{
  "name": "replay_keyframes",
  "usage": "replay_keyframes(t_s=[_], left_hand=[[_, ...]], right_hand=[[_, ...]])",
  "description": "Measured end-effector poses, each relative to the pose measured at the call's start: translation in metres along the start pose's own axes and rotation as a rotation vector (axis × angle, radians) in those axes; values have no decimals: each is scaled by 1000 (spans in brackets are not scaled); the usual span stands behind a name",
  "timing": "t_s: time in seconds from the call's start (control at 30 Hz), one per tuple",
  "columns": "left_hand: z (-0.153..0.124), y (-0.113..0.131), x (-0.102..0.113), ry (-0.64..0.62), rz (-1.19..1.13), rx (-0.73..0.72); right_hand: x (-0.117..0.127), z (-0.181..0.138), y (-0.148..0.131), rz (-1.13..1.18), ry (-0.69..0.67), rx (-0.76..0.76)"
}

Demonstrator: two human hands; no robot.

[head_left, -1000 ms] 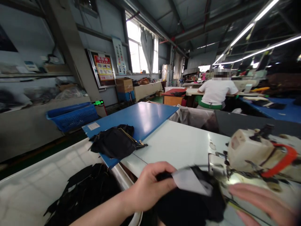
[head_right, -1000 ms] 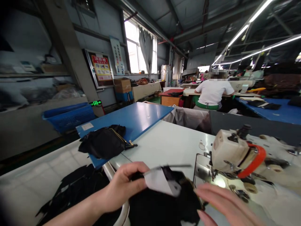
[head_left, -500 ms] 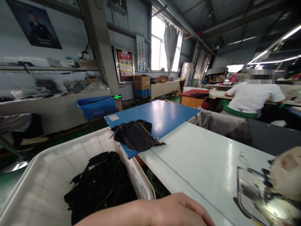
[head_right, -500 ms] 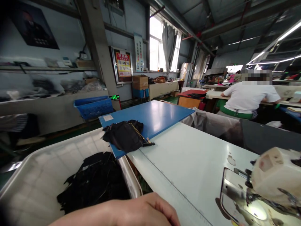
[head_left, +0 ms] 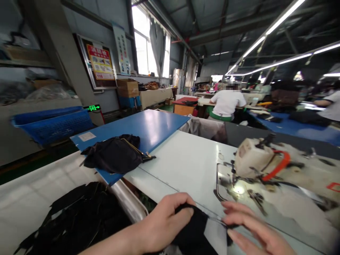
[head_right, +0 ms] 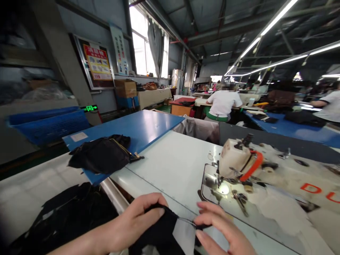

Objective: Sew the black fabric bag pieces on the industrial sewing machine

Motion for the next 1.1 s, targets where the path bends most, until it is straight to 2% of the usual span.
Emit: replay_keyframes(t_s=[0.13,0.27,0.33,0.47,0.63,0.73,0.83,0.97,1.03,1.1], left_hand=[[8,12,-15,-42,113,-103],[19,15,-18,-60,109,-150],[25,8,-16,-110,18,-83],[34,-19,-15,-228,-192,156],[40,-38,-22,-287,-143,163],[48,-38,-24,-217,-73,112],[61,-28,-19,-105,-111,41],[83,-9,-8,-15,-182,-22],[93,-1,-1,19,-161,-64],[101,0,6,54,-137,-91]], right_hand=[[-11,12,-42,68,-132,-68],[-18,18,-55,155,-160,-76],[-17,19,-53,207,-138,-88],[-14,17,-46,273,-156,-128],[-9,16,-40,316,-174,-166],[-6,17,-33,373,-191,-230],[0,20,-22,516,-177,-298],[9,29,-14,739,-166,-267],[12,36,-10,759,-115,-261],[15,44,-2,775,23,-299]])
Point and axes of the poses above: each hand's wrist, its own z-axis towards the middle knuckle, its own x-axis out of the back of the hand, y = z × x, the point moved 6 cm from there along z, towards the middle knuckle, and after that the axes turned 4 degrees about z, right-handed, at the moved point
